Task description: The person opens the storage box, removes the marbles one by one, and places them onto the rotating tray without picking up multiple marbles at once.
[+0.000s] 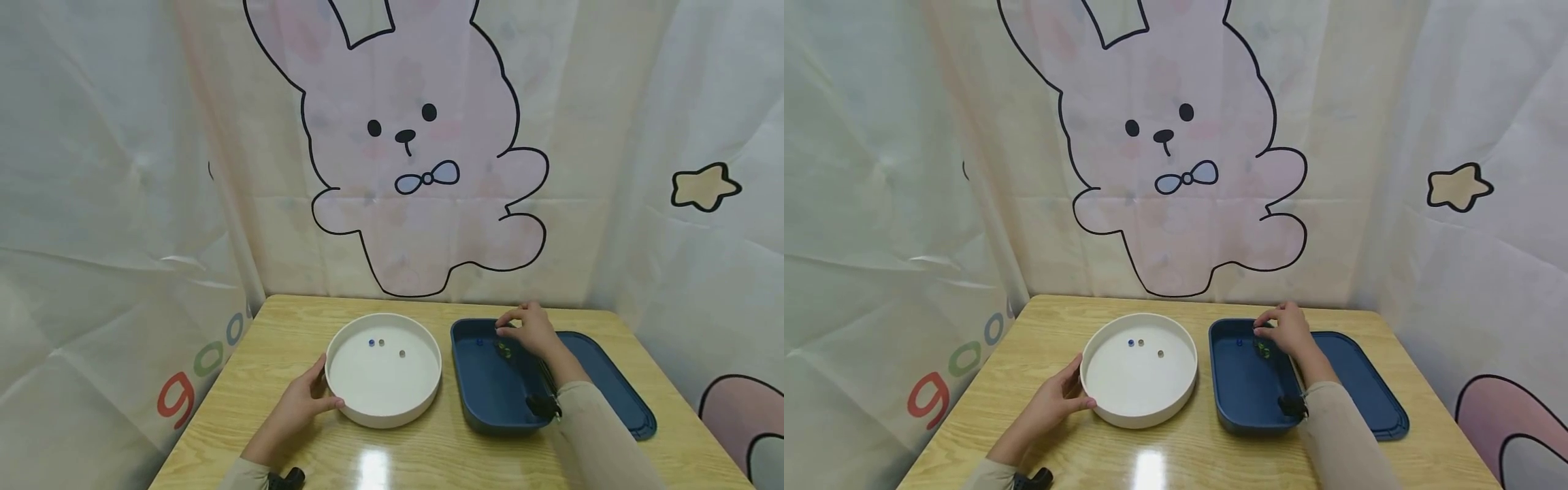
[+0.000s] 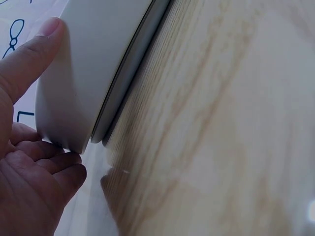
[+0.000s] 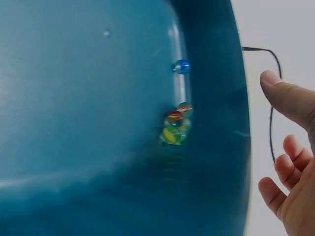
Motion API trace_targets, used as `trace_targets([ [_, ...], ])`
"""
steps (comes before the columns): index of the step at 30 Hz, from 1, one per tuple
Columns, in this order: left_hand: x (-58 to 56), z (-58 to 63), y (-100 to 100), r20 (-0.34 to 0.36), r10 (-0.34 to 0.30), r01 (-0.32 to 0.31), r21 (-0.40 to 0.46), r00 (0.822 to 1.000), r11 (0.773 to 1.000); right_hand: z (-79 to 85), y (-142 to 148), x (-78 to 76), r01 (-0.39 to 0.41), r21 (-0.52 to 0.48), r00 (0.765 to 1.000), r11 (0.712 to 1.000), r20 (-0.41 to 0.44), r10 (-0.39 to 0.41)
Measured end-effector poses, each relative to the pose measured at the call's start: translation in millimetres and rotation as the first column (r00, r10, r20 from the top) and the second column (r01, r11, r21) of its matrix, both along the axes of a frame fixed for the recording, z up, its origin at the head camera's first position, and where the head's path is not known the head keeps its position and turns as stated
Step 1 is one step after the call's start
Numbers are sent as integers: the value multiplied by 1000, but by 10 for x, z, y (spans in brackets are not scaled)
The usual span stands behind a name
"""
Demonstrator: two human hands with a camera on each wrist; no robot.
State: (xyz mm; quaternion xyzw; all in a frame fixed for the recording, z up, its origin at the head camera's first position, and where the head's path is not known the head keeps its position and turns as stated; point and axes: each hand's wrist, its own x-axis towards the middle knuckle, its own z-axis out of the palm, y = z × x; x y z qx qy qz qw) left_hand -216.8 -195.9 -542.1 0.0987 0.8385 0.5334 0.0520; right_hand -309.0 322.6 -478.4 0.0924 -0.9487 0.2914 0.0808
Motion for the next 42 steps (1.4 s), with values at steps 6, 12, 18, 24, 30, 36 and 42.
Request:
trace_targets([
  [6, 7, 0, 13, 13, 1, -1, 14, 1000, 1000, 124, 15, 27, -37, -28, 999, 999, -6, 37],
  [12, 8, -3, 3, -2, 6, -6, -13, 1000, 1000, 210, -8, 64, -49, -60, 998, 997, 25, 50],
  [18, 3, -15, -6, -4, 0, 0, 1, 1000, 1000, 300, -94, 99, -111, -154, 992, 982, 40, 119],
  [24, 3, -21, -6, -12, -5, 5, -2, 1000, 1000, 365, -195, 69, -163, -178, 985, 970, 27, 171],
  [30, 10, -4, -5, -7, -7, 7, -14, 1000, 1000, 423, -328, 39, -196, -174, 979, 965, 16, 201],
  [36, -1, -7, -8, -8, -9, 9, -2, 1000, 1000, 498, -524, 13, -201, -187, 977, 962, 34, 211],
  [42, 8, -12, -6, -8, -15, 15, 2, 1000, 1000, 546, -708, -24, -231, -177, 972, 957, 10, 237],
])
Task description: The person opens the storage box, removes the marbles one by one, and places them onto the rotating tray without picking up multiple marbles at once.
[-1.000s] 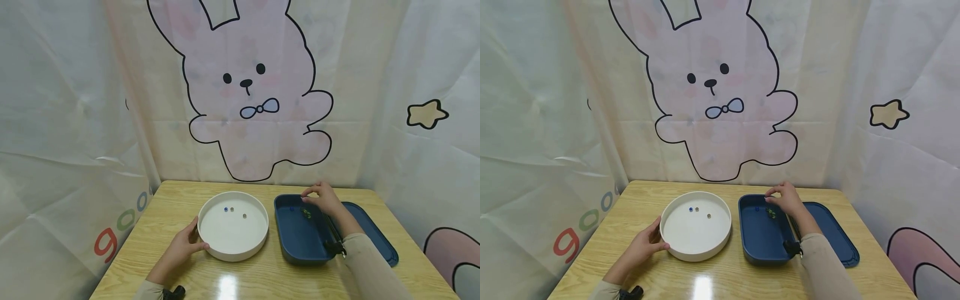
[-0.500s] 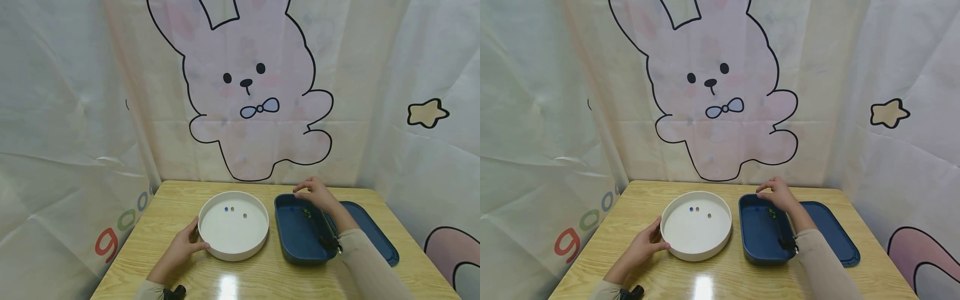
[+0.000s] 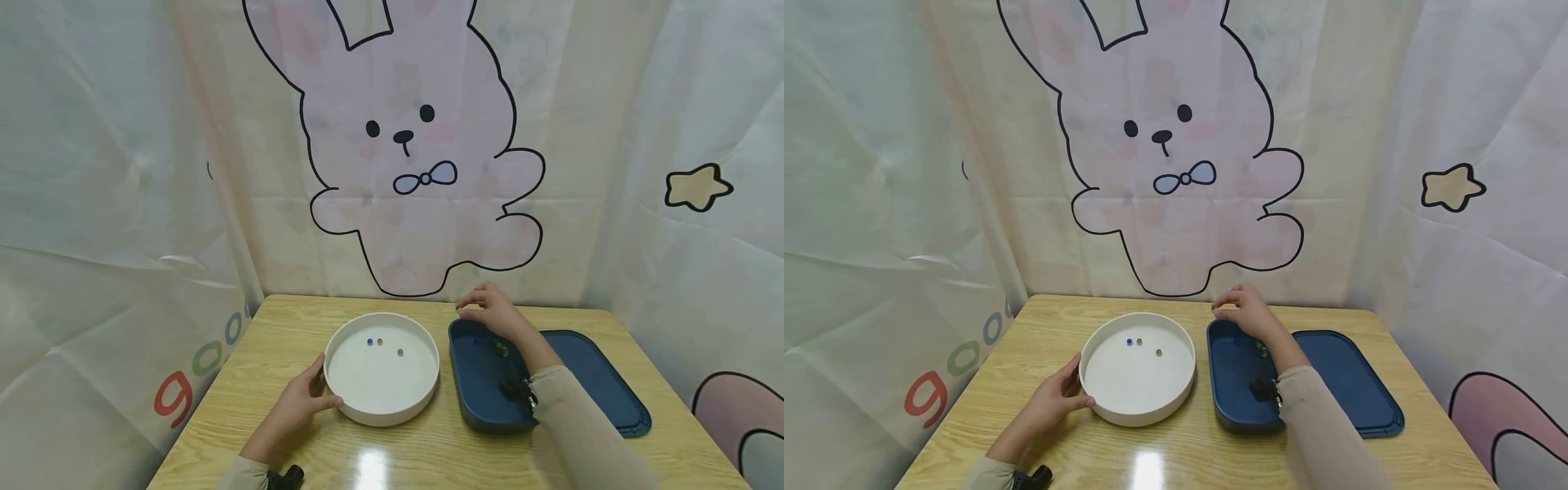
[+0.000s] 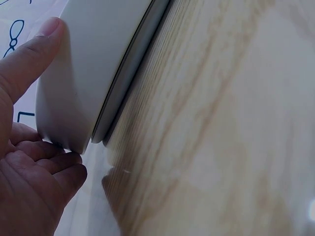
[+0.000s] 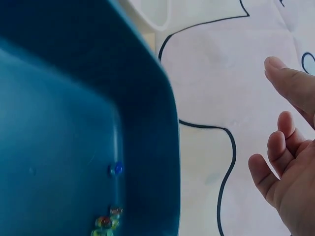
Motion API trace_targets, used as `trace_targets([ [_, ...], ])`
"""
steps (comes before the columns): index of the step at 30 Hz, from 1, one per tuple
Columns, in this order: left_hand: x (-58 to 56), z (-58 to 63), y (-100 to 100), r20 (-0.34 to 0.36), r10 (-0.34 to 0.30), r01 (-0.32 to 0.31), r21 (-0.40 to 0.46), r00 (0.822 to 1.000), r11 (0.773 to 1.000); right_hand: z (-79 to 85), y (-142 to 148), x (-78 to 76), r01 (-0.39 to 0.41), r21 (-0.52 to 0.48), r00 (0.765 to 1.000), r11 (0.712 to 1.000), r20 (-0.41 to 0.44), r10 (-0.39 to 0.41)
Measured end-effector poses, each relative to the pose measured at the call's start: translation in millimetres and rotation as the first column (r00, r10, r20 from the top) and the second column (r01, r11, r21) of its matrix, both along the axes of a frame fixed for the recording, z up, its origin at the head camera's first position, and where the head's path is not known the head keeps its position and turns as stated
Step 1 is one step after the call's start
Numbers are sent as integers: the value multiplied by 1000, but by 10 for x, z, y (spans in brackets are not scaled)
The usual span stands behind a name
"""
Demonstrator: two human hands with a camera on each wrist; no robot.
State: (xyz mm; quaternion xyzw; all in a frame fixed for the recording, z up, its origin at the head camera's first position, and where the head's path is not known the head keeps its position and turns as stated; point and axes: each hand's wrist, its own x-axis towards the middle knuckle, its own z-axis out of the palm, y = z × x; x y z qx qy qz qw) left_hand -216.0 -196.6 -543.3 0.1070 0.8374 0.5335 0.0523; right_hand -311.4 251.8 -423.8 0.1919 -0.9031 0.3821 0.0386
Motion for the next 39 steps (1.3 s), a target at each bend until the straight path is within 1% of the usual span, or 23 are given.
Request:
trace_targets([
  [6, 4, -25, 0, 6, 7, -7, -6, 1000, 1000, 25, -186, -40, -25, 10, 1000, 1000, -8, 25],
  [8, 1, -32, -4, 9, 2, -2, -2, 1000, 1000, 23, -251, -51, -32, 10, 999, 999, 3, 32],
  [11, 3, -22, -11, 18, -2, 2, 5, 1000, 1000, -3, -354, -104, -46, 18, 999, 999, 19, 46],
  [13, 3, -8, -15, 18, 2, -2, 12, 1000, 1000, -17, -434, -155, -51, 24, 998, 998, 45, 50],
  [17, 0, 13, -15, 11, 8, -9, 11, 1000, 1000, -30, -622, -249, -63, 62, 996, 996, 71, 59],
  [20, 0, 12, -7, 11, 5, -5, 10, 1000, 1000, -43, -763, -289, -70, 96, 995, 993, 75, 63],
  [23, 3, 3, 3, 17, 3, -4, 4, 1000, 1000, -75, -889, -303, -67, 107, 994, 992, 95, 57],
  [27, -1, -4, 16, 14, 7, -7, 0, 1000, 1000, -139, -1033, -315, -56, 99, 993, 994, 113, 45],
  [32, 7, 8, 13, 6, 26, -26, -3, 1000, 1000, -225, -1195, -326, -62, 78, 988, 995, 144, 51],
  [34, 7, 14, 12, 4, 24, -24, -8, 1000, 1000, -247, -1253, -322, -63, 69, 986, 996, 160, 51],
  [39, 1, 12, 13, 12, 16, -16, -2, 1000, 1000, -296, -1364, -323, -80, 85, 985, 993, 157, 66],
])
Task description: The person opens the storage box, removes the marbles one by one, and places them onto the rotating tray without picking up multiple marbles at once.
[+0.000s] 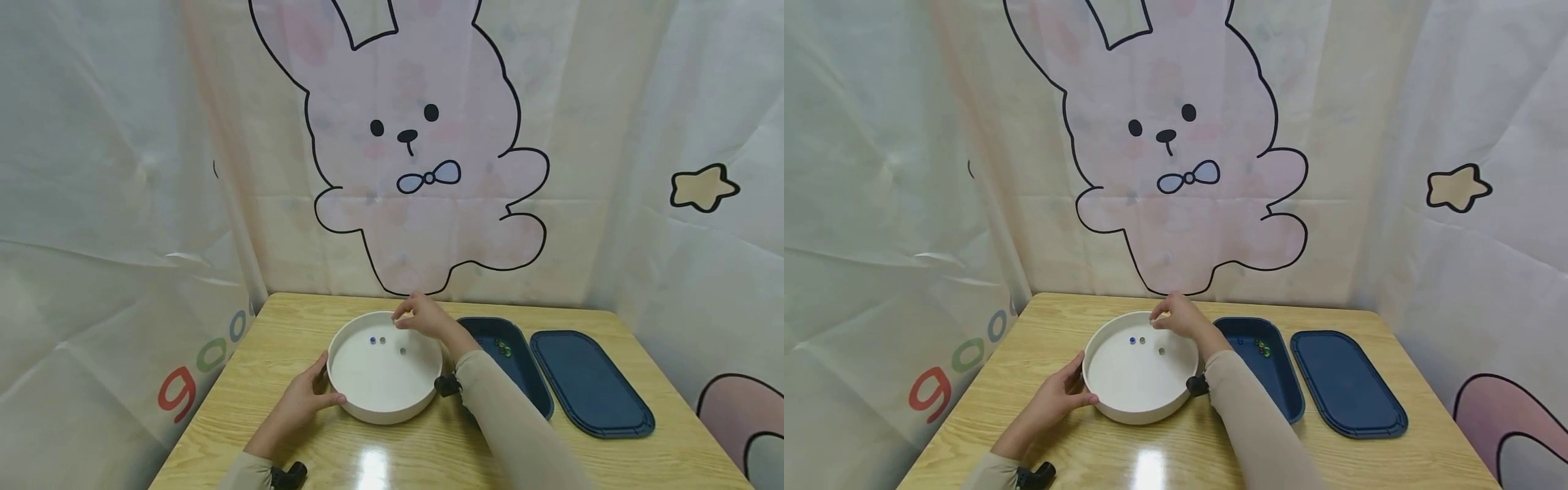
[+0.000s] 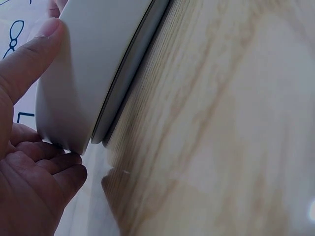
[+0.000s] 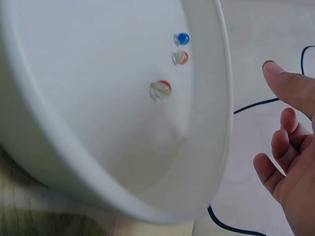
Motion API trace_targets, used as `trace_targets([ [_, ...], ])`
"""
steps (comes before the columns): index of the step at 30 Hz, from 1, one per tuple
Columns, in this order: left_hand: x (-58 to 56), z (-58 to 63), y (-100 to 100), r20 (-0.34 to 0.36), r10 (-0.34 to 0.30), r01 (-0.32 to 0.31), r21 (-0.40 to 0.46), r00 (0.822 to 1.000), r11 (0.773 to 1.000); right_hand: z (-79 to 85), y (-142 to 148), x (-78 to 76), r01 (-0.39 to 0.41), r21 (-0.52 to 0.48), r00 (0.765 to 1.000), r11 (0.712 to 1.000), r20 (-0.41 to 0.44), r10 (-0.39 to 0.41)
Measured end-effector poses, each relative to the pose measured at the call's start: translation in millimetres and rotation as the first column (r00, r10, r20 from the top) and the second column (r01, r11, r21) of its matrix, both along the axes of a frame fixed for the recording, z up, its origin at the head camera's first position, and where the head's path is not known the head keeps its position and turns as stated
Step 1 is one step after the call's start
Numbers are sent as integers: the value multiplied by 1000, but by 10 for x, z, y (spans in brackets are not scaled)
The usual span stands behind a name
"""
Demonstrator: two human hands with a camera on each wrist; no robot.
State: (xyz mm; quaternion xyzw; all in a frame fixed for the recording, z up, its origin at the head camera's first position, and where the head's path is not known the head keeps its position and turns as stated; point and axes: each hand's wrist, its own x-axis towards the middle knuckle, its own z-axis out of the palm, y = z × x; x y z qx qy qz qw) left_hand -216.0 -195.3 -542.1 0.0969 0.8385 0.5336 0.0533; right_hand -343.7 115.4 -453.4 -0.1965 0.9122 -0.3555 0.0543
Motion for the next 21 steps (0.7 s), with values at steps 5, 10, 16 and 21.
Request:
trace_targets([
  [5, -9, -21, 2, -9, 10, -10, 6, 1000, 1000, -49, -77, -6, -42, 25, 999, 999, -11, 43],
  [10, -13, -33, -5, -4, 3, -3, 3, 1000, 1000, -85, -134, 19, -59, 47, 998, 997, 2, 59],
  [16, -28, -35, -5, -5, 0, 0, 2, 1000, 1000, -96, -198, 30, -66, 67, 998, 996, 4, 66],
  [21, -35, -24, -7, -10, 5, -5, -2, 1000, 1000, -133, -232, 14, -88, 89, 996, 992, -18, 90],
])
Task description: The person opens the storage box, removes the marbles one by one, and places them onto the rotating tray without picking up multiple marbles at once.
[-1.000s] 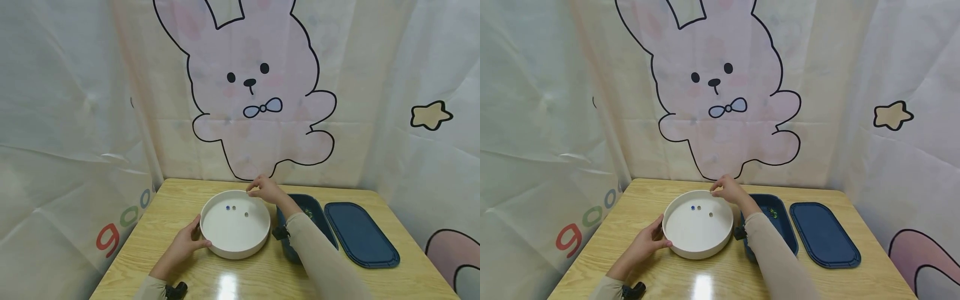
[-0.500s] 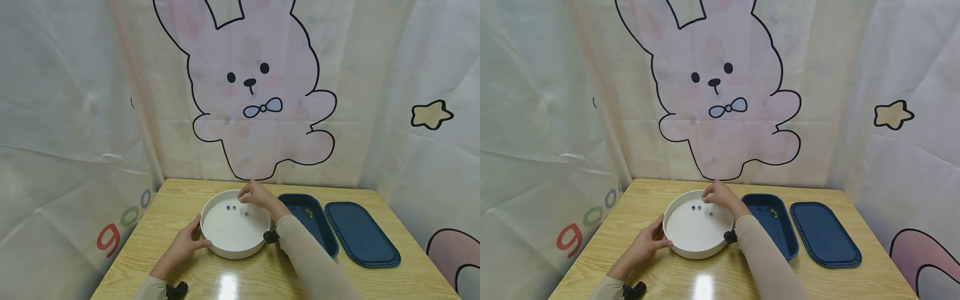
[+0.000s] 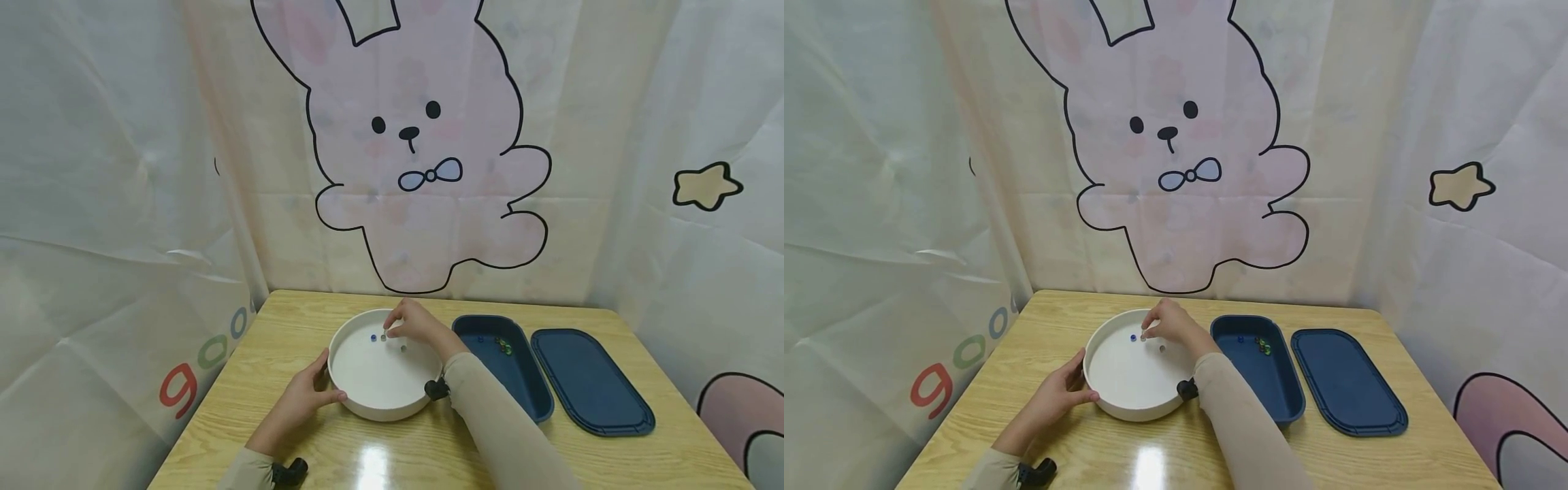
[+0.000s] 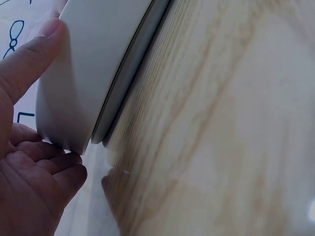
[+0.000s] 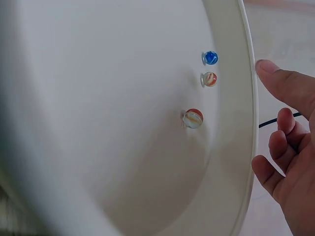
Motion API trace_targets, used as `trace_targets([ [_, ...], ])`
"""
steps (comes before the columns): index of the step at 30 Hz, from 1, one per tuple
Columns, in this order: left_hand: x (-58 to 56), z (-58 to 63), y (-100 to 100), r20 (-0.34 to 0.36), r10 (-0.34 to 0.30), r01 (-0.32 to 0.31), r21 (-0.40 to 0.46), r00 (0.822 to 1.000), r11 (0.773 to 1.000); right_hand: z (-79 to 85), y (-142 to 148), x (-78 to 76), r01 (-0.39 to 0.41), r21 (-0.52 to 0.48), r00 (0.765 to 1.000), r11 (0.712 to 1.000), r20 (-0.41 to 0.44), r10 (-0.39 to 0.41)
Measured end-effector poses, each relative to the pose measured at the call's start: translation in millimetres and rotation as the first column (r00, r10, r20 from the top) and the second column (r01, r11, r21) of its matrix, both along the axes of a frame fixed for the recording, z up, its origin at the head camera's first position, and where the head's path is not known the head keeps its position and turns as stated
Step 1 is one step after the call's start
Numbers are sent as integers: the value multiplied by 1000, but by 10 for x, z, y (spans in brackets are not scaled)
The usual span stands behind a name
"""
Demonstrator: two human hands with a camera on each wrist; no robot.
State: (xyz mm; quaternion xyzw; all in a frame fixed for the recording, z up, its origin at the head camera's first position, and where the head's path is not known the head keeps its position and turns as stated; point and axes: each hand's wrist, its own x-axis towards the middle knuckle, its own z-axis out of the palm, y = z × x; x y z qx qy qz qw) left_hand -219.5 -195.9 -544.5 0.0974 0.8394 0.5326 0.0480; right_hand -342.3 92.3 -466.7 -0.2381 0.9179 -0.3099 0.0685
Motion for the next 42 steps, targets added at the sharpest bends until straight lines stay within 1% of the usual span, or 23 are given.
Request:
trace_targets([
  [4, 5, 9, -4, 3, -1, 1, -2, 1000, 1000, -13, -11, -8, 1, 8, 1000, 1000, 4, -1],
  [7, 4, 12, -2, 2, -2, 2, -6, 1000, 1000, 17, 1, 1, 23, 12, 1000, 1000, 21, -23],
  [10, 7, 10, 2, 1, -2, 2, -9, 1000, 1000, 76, 39, 16, 34, 7, 999, 999, 27, -34],
  [17, 21, 15, 18, -12, -4, 4, -8, 1000, 1000, 262, 223, 67, 35, -26, 999, 999, -14, -35],
  [21, 23, 26, 24, -12, -9, 9, 4, 1000, 1000, 365, 381, 93, 5, -14, 997, 1000, -79, -6],
  [25, 24, 27, 19, -13, -10, 10, 4, 1000, 1000, 464, 551, 128, -24, -3, 986, 1000, -168, 24],
  [27, 26, 27, 12, -11, -10, 10, 6, 1000, 1000, 514, 636, 151, -27, -7, 980, 1000, -197, 25],
  [30, 30, 38, 20, -7, -9, 9, 5, 1000, 1000, 561, 804, 188, -6, -14, 974, 1000, -226, 3],
  [33, 29, 47, 26, -11, -10, 10, 7, 1000, 1000, 572, 985, 206, 16, -15, 965, 1000, -261, -19],
  [37, 22, 36, 32, -15, -17, 17, 10, 1000, 1000, 533, 1228, 219, 40, -2, 956, 999, -292, -39],
  [42, 24, 32, 29, 4, -19, 19, 18, 1000, 1000, 425, 1494, 206, 82, 0, 955, 997, -286, -78],
])
